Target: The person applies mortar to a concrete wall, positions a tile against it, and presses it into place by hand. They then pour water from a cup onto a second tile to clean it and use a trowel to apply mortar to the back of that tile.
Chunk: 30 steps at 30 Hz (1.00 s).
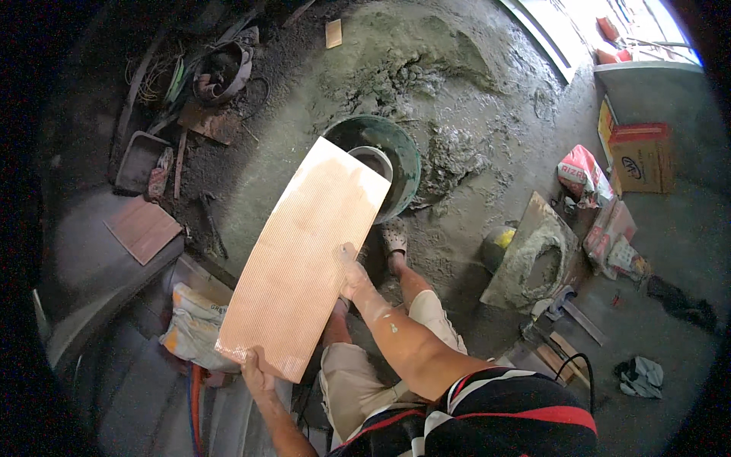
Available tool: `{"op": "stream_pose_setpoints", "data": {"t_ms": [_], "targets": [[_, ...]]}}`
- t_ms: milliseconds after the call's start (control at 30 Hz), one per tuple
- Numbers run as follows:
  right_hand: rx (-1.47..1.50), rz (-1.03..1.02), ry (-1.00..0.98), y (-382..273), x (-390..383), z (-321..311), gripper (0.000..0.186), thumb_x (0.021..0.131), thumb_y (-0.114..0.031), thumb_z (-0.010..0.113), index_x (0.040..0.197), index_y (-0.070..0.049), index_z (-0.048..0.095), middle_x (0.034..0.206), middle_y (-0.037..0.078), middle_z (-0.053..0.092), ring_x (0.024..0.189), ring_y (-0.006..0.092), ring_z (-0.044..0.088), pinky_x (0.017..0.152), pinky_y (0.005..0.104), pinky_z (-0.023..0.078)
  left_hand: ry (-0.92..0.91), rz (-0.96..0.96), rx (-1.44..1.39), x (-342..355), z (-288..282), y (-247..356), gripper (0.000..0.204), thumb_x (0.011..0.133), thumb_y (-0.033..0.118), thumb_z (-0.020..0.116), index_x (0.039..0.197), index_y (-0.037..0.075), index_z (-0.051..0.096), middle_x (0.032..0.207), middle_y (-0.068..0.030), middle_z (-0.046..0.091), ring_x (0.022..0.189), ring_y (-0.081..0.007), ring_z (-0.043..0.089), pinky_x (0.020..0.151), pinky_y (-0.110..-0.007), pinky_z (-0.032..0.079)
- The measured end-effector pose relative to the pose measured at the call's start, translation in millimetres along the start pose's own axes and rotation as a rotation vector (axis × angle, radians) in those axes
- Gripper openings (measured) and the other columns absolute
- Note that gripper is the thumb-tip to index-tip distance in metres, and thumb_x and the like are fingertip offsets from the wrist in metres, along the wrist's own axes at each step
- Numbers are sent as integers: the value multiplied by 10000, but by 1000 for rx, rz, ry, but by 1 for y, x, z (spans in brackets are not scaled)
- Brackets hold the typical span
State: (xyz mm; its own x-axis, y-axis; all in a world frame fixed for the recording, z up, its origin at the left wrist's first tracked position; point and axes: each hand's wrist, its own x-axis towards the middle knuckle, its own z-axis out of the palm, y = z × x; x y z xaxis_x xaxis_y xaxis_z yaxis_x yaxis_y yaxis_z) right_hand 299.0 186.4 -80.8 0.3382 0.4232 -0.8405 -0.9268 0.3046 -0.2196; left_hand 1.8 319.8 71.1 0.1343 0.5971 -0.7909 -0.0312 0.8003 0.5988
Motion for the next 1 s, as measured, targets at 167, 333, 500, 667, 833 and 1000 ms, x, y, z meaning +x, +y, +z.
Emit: {"op": "stream_pose_setpoints", "data": {"t_ms": [167,333,500,667,833,1000], "targets": [[-75,279,-91,-9,-7,-8,711,989,-562,556,1434,-16,454,1404,159,564,1240,295,585,973,522,524,46,133,145,-16,21,35,648,889,277,792,1327,-86,481,1257,-204,588,1137,-320,606,943,-438,552],[-1199,199,264,-123,22,-13,501,939,-474,580,1130,-19,668,911,143,740,818,279,727,712,420,581,82,173,184,-26,50,59,671,876,316,802,1298,-98,487,1199,-211,595,1082,-302,618,902,-407,548],[-1724,-782,254,-212,105,-58,236,919,-207,604,1096,-63,664,1016,157,736,950,383,696,880,455,532,110,173,277,-23,62,73,658,892,345,777,1274,-108,491,1155,-217,597,1047,-291,627,870,-400,550],[-2659,-197,-143,-206,159,-53,398,888,-173,568,1281,-122,606,1225,101,692,1217,292,613,1033,490,444,184,180,407,-24,57,88,648,919,321,743,1307,-119,468,1206,-239,590,1060,-303,633,858,-403,560],[-2757,158,-216,-196,203,-55,408,880,-231,577,1237,-46,648,1296,141,668,1212,291,638,1064,643,406,274,150,521,-17,67,116,730,906,329,759,1363,-122,410,1225,-250,575,1110,-322,620,904,-420,562],[-2862,93,-312,-192,207,-63,340,928,-191,537,1222,-62,650,1234,155,702,1181,314,660,1040,668,398,174,100,385,41,1,106,630,920,255,751,1369,-68,450,1188,-172,604,1082,-287,622,888,-430,551]]}}
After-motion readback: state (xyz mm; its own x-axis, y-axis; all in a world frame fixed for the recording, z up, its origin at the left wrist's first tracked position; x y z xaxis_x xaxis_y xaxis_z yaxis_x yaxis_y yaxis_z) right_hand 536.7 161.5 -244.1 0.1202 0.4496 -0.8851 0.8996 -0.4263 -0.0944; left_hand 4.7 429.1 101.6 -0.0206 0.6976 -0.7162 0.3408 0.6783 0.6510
